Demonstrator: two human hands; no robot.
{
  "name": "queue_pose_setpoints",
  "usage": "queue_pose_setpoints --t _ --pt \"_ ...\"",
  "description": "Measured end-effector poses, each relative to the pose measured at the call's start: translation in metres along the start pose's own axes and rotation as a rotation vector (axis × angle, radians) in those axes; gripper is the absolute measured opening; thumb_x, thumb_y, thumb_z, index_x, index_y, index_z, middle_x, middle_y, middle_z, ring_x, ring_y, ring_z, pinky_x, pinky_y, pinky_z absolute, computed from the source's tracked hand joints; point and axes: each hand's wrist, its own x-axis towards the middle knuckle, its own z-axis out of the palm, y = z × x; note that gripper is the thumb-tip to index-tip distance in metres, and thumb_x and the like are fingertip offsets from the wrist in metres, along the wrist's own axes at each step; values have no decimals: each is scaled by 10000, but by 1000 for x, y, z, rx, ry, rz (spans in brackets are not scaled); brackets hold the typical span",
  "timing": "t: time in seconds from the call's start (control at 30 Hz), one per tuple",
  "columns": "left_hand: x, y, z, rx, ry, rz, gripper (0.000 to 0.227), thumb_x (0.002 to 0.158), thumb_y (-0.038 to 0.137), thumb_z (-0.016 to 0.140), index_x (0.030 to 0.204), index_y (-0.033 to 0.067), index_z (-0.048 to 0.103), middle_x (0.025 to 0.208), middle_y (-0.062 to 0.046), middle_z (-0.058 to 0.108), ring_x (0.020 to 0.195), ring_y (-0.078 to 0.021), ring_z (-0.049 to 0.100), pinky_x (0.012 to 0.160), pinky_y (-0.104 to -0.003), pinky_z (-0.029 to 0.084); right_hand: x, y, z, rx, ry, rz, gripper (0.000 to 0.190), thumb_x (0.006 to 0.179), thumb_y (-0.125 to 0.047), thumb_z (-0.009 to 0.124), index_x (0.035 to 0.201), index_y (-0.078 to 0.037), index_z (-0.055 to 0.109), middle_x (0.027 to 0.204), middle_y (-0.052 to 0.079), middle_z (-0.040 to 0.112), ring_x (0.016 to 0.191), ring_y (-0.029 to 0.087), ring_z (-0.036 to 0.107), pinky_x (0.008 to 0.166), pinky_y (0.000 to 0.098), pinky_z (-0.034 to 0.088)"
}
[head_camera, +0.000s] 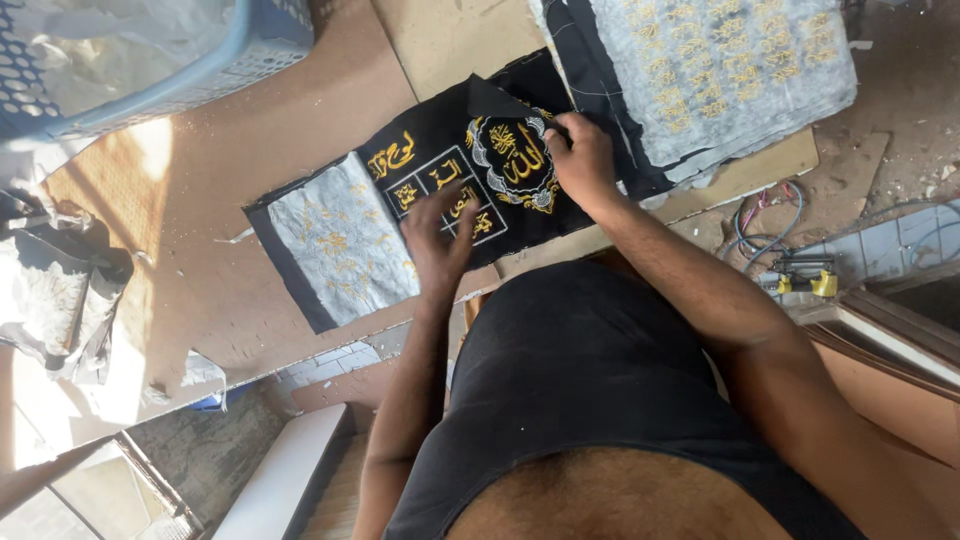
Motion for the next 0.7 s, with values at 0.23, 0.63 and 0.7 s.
queue_pose_setpoints --t 0.23,0.63,0.7 --pt "3 -48 -4 388 -21 211 661 938 496 735 1493 181 562 1554 -154 469 1377 -345 469 1108 -584 310 -18 10 -14 -352 -51 -37 268 990 -98 701 1213 24 619 1017 231 717 877 424 705 728 503 557" --pt "1 -71 -11 390 -113 332 705 833 565 763 1457 307 563 1572 -127 410 1415 -334 398 1122 -657 246 -95 -50 20 -825 -300 -362 609 955 -331 692 1429 29 563 1541 277 486 1391 441 451 1061 540 444" --pt "-6 -93 -34 346 -67 376 647 877 517 741 1455 280 575 1559 -96 443 1419 -279 428 1142 -648 221 -102 -60 22 -848 -262 -327 615 985 -365 689 1457 13 573 1573 283 448 1433 464 409 1075 579 375"
